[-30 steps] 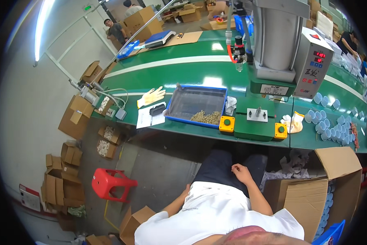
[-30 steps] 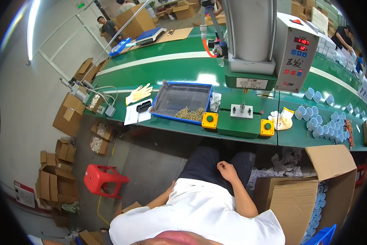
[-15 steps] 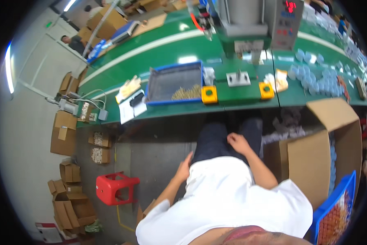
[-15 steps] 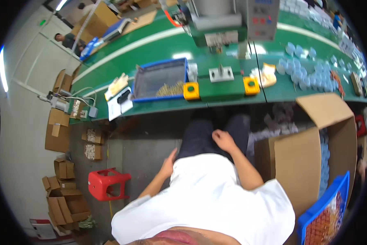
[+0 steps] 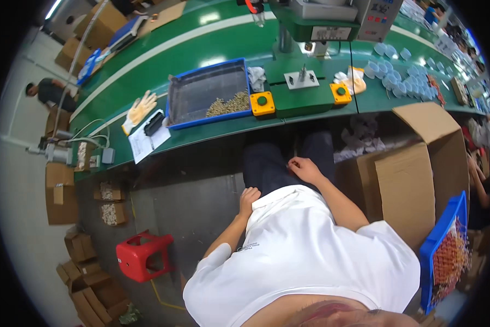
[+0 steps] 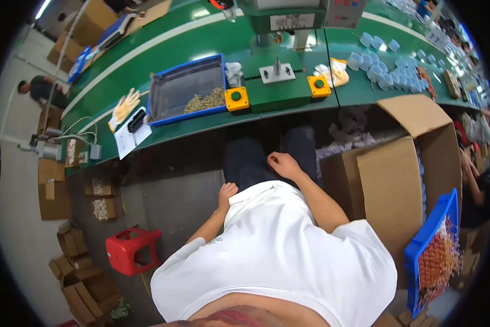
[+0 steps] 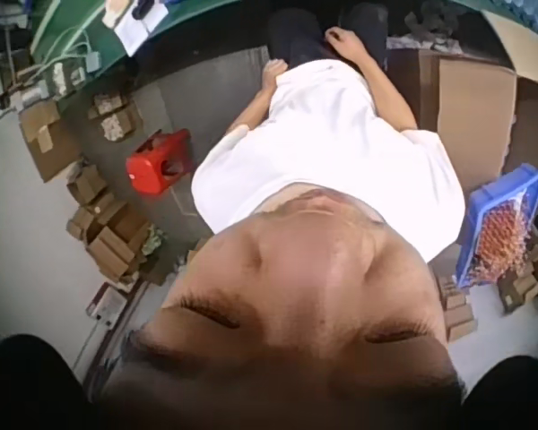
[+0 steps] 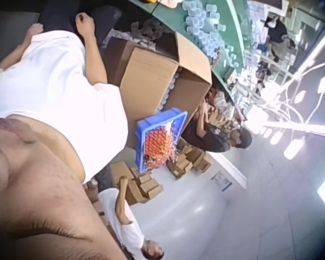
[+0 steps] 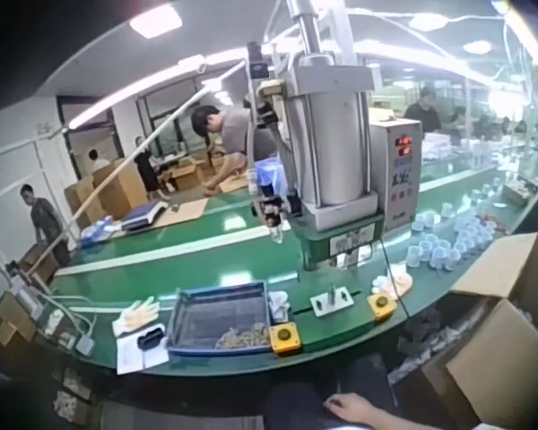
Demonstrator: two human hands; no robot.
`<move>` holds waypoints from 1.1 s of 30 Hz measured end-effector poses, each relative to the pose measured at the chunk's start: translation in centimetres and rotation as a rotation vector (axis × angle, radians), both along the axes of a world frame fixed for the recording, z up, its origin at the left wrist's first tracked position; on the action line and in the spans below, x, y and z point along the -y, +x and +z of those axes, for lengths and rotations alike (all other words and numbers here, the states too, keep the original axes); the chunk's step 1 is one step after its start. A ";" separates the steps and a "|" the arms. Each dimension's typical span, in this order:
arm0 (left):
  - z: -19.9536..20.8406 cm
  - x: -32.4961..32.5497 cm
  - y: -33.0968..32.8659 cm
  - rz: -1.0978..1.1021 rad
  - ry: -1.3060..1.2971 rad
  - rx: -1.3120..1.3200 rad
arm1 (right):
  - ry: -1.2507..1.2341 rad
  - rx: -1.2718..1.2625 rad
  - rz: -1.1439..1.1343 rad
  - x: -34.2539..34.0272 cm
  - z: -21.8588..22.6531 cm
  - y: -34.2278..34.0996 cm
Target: Placing small electronic components into a machine fixture for assembly on a production line.
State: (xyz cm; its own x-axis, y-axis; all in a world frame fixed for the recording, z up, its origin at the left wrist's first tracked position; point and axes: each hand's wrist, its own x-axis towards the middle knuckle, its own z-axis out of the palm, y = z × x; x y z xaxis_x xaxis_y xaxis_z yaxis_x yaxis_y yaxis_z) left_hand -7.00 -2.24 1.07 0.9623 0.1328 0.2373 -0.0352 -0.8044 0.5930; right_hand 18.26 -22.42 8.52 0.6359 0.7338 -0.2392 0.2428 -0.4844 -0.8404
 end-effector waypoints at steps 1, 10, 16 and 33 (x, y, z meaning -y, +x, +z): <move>0.8 -0.4 -0.7 -0.070 0.000 -0.099 | 0.008 0.010 0.027 0.0 0.6 -0.2; 8.1 -7.2 -2.5 -0.263 -0.130 -0.205 | 0.191 0.343 -0.006 -1.6 4.5 2.6; 7.1 -6.9 3.7 0.224 -0.204 0.228 | 0.701 0.413 -0.935 2.9 11.4 13.4; 19.3 -5.9 27.3 0.094 0.274 0.452 | 0.263 1.318 -1.011 8.8 12.4 34.7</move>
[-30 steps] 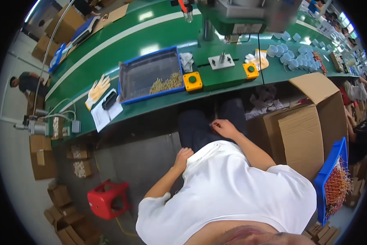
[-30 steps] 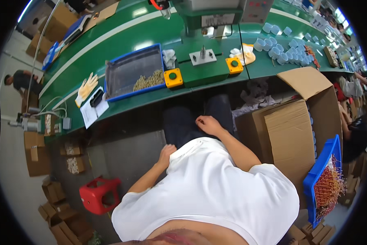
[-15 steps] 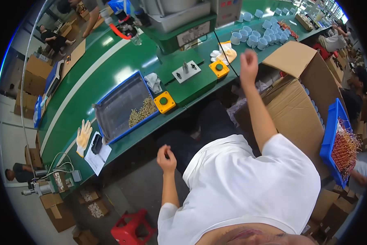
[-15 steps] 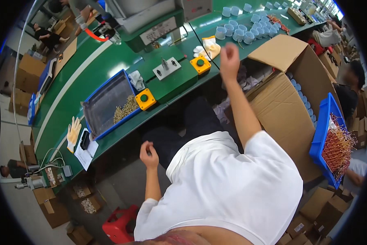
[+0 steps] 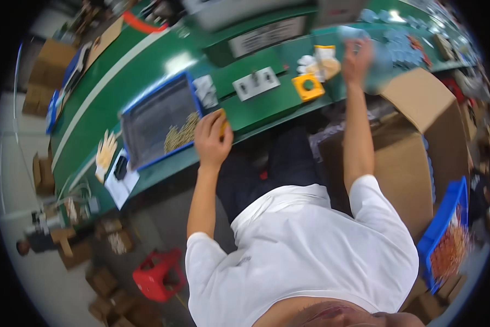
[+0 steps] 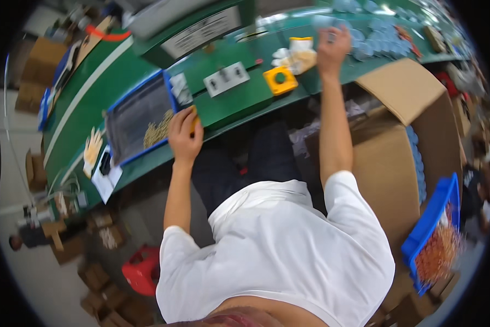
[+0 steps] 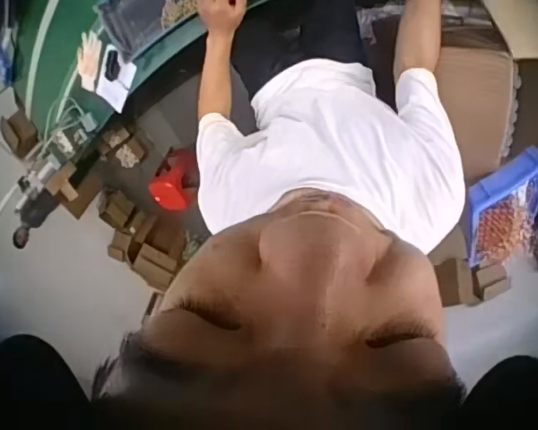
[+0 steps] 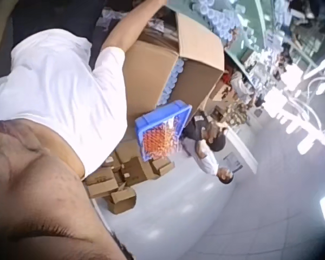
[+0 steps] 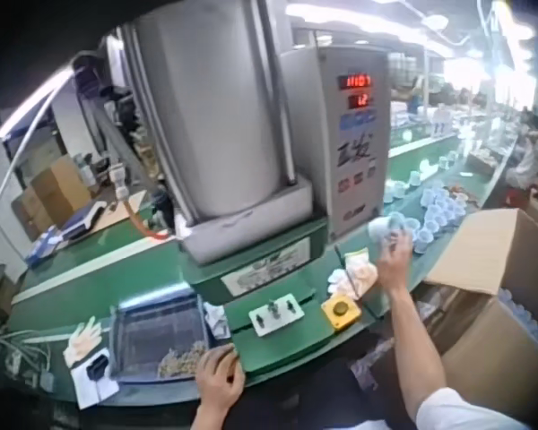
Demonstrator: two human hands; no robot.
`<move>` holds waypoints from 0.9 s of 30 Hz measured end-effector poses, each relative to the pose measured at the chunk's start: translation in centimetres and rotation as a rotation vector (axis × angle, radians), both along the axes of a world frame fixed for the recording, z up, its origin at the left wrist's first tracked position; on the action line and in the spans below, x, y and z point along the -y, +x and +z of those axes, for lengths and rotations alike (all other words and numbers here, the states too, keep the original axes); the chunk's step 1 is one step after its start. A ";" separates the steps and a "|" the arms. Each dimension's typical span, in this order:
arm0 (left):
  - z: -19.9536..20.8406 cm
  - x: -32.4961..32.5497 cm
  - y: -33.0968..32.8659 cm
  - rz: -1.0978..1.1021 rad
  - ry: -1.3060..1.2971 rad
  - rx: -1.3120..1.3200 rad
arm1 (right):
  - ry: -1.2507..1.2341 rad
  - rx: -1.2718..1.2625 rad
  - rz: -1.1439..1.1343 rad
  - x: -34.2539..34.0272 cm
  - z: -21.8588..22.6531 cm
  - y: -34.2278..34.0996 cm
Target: Placing small electronic components into a machine fixture for assembly on a production line.
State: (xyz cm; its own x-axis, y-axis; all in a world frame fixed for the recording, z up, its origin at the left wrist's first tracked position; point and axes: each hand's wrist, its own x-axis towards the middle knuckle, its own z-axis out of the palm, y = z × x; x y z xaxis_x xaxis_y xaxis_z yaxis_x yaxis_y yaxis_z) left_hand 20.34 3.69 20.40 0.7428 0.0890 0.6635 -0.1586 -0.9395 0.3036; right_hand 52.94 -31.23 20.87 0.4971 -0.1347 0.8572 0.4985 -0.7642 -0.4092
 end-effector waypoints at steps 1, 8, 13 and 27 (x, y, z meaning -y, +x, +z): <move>-0.6 0.2 -0.4 -0.004 -0.041 0.037 | 0.329 -0.147 0.252 -1.6 0.8 -3.0; -1.0 -0.9 -1.2 -0.003 -0.111 0.078 | 0.355 -0.382 0.975 -12.4 6.0 -17.6; -1.8 -1.1 -1.0 -0.015 -0.111 0.089 | 0.138 -0.188 0.891 -15.9 5.4 -17.0; -2.1 -1.1 -1.1 -0.005 -0.077 0.117 | -0.025 -0.136 0.784 -16.5 6.8 -16.9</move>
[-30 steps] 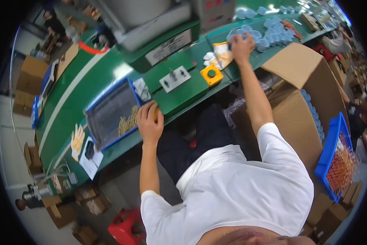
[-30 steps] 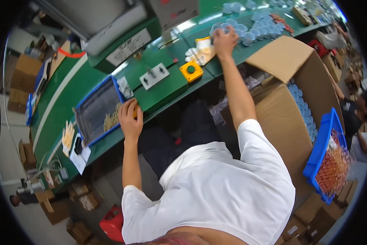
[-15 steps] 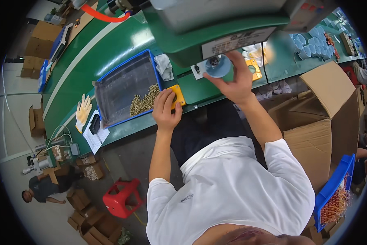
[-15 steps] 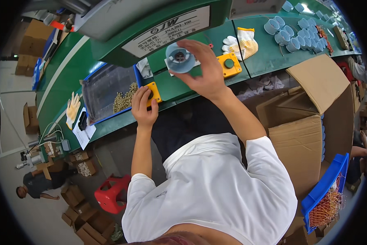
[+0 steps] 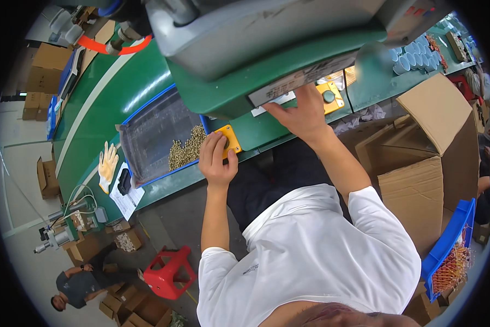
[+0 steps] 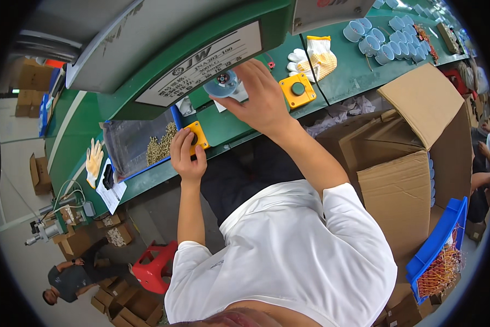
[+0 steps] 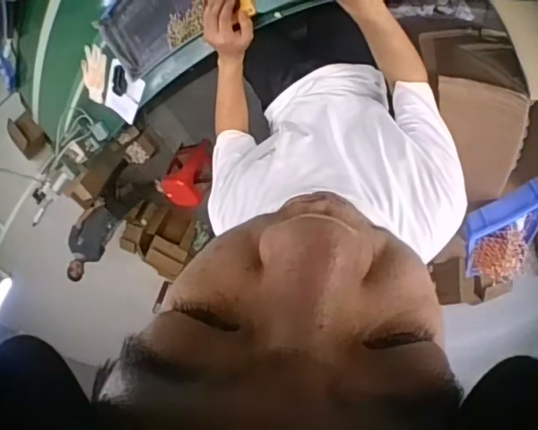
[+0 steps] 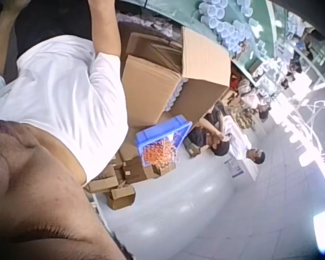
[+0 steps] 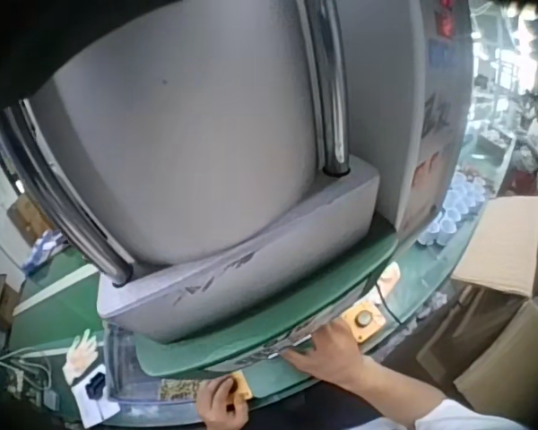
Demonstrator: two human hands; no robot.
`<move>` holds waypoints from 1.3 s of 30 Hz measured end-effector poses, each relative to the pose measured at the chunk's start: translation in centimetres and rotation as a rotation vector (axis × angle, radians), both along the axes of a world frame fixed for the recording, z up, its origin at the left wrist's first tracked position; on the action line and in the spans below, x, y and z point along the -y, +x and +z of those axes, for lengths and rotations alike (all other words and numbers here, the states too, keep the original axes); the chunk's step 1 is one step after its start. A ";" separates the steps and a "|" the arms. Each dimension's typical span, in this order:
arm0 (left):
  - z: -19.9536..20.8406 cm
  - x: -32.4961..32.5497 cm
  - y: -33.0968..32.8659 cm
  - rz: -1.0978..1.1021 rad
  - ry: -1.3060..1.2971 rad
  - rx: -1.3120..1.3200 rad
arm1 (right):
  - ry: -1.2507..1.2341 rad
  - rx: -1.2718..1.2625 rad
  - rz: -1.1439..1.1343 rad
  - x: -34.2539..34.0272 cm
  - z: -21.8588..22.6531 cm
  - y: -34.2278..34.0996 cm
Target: Placing small electronic components into a machine fixture for assembly on a production line.
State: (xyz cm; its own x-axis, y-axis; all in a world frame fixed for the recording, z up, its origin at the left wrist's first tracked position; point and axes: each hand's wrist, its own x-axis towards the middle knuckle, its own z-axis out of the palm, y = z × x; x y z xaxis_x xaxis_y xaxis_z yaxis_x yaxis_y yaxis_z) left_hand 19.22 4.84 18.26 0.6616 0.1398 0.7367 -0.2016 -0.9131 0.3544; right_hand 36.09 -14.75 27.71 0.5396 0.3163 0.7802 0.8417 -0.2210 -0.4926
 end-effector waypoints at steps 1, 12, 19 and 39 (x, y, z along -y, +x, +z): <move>0.0 0.0 0.0 0.003 0.004 -0.002 | 0.000 0.006 -0.004 0.1 0.0 0.1; -0.1 -0.1 0.2 -0.005 -0.023 -0.009 | 0.040 0.017 -0.025 -0.6 -1.0 0.4; 1.0 0.1 0.0 0.009 -0.038 -0.033 | -0.168 -0.124 -0.163 0.1 -0.1 -0.4; 0.6 0.7 -0.1 0.004 -0.083 0.084 | -0.138 0.004 -0.272 9.3 -7.6 0.4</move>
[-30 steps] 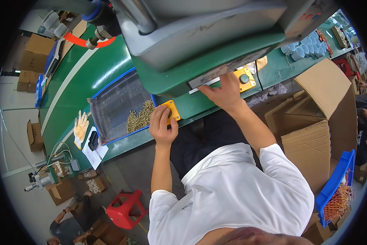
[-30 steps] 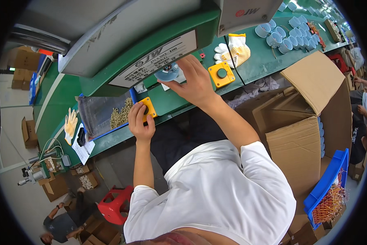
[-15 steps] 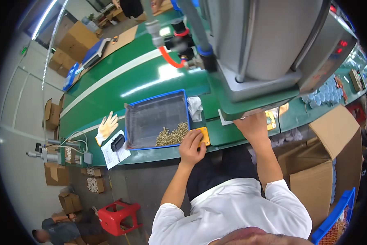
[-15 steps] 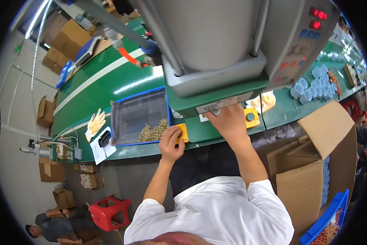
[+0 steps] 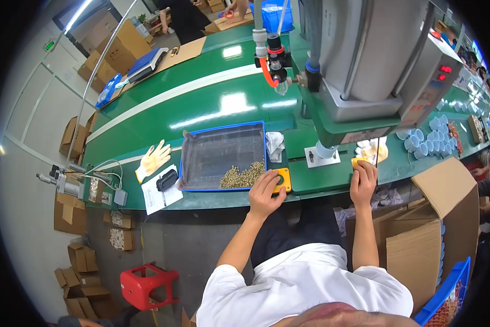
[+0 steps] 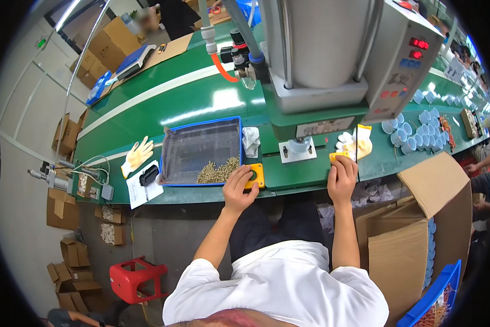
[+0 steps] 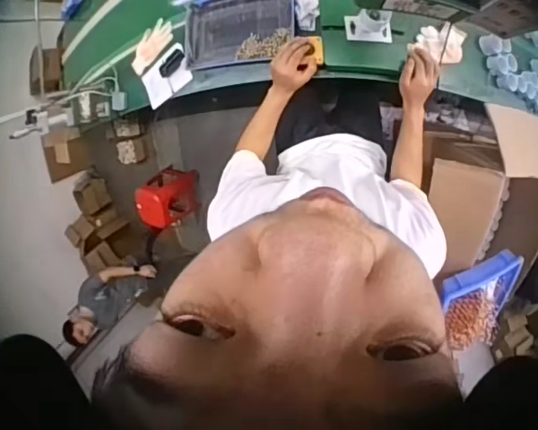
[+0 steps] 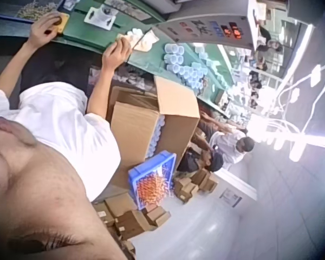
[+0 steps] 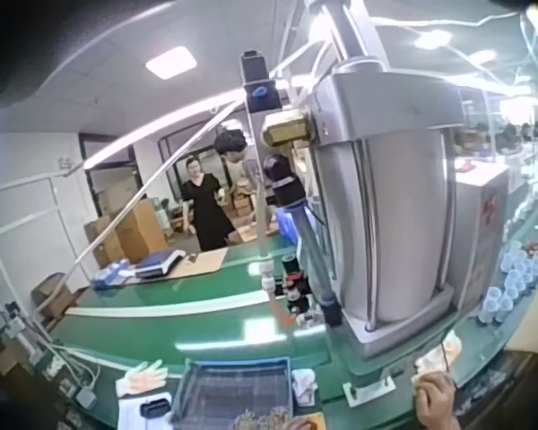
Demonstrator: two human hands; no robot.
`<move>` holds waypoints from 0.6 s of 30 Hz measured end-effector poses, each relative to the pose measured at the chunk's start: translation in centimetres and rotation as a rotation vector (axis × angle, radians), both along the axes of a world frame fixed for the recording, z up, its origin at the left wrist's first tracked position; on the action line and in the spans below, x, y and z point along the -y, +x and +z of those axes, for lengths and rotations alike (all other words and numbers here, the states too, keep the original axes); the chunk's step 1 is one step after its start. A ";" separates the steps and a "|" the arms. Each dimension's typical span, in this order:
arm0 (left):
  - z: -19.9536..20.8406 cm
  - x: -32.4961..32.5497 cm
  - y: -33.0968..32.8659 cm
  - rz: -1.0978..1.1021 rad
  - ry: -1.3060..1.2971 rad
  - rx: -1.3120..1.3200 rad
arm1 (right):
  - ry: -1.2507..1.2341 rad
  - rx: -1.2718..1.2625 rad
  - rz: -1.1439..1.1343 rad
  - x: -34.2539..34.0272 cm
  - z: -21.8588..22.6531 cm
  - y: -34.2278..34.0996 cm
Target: Placing small electronic components into a machine fixture for assembly on a production line.
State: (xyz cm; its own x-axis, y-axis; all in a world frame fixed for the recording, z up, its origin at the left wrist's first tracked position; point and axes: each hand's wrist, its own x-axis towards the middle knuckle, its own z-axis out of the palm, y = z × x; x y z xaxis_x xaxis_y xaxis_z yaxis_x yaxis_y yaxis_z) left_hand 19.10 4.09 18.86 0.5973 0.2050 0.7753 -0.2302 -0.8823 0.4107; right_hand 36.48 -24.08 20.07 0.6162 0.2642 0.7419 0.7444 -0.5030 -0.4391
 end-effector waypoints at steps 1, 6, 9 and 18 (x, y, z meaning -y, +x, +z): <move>-0.1 -0.1 -0.2 0.018 -0.004 0.001 | -0.022 0.043 0.007 0.7 -0.6 0.1; -0.2 -1.0 -0.6 0.017 0.022 0.000 | 0.084 0.026 0.000 -1.1 0.0 1.1; 0.1 -0.7 -0.5 0.038 0.055 -0.015 | 0.122 0.038 -0.063 0.0 -0.5 1.6; 2.7 -0.9 -0.2 0.009 0.112 -0.137 | 0.102 0.074 0.018 0.0 -2.0 1.4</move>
